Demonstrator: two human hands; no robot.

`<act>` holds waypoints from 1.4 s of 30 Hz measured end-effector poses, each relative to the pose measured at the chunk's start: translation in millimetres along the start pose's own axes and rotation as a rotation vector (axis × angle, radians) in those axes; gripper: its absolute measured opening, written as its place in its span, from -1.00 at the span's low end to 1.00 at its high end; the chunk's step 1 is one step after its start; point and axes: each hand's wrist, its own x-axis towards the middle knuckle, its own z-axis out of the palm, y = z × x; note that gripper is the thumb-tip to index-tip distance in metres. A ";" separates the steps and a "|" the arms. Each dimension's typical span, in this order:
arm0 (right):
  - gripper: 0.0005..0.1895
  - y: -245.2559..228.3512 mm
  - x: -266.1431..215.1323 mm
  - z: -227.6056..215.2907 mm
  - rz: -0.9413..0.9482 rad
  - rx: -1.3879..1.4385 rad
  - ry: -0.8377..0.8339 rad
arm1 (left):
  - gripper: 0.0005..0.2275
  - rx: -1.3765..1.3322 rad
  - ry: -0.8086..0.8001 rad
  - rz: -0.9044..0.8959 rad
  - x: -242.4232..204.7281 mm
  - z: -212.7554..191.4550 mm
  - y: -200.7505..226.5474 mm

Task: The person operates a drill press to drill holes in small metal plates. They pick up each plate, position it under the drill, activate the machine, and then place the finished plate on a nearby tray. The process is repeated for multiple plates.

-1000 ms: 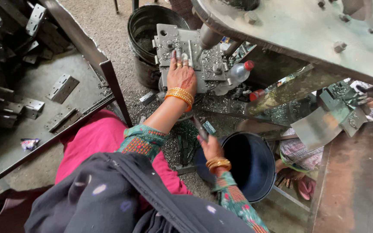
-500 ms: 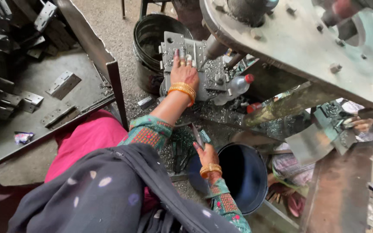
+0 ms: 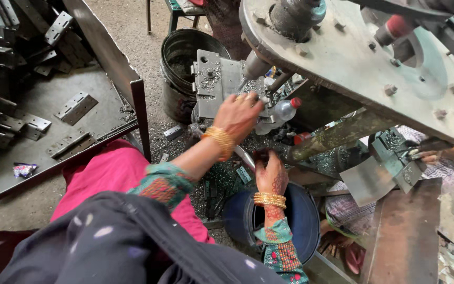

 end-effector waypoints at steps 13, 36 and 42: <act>-0.66 -7.6 8.4 -5.3 0.050 -0.178 -0.257 | -0.80 0.358 -0.396 -0.113 -20.1 2.0 -4.2; -0.54 108.1 -25.2 98.1 0.107 0.014 -0.424 | -0.80 0.308 -0.223 -0.264 -12.6 42.6 -11.8; -0.49 98.1 -18.1 74.3 0.036 -0.142 -0.410 | -0.76 0.287 -0.302 -0.350 2.2 66.5 -20.6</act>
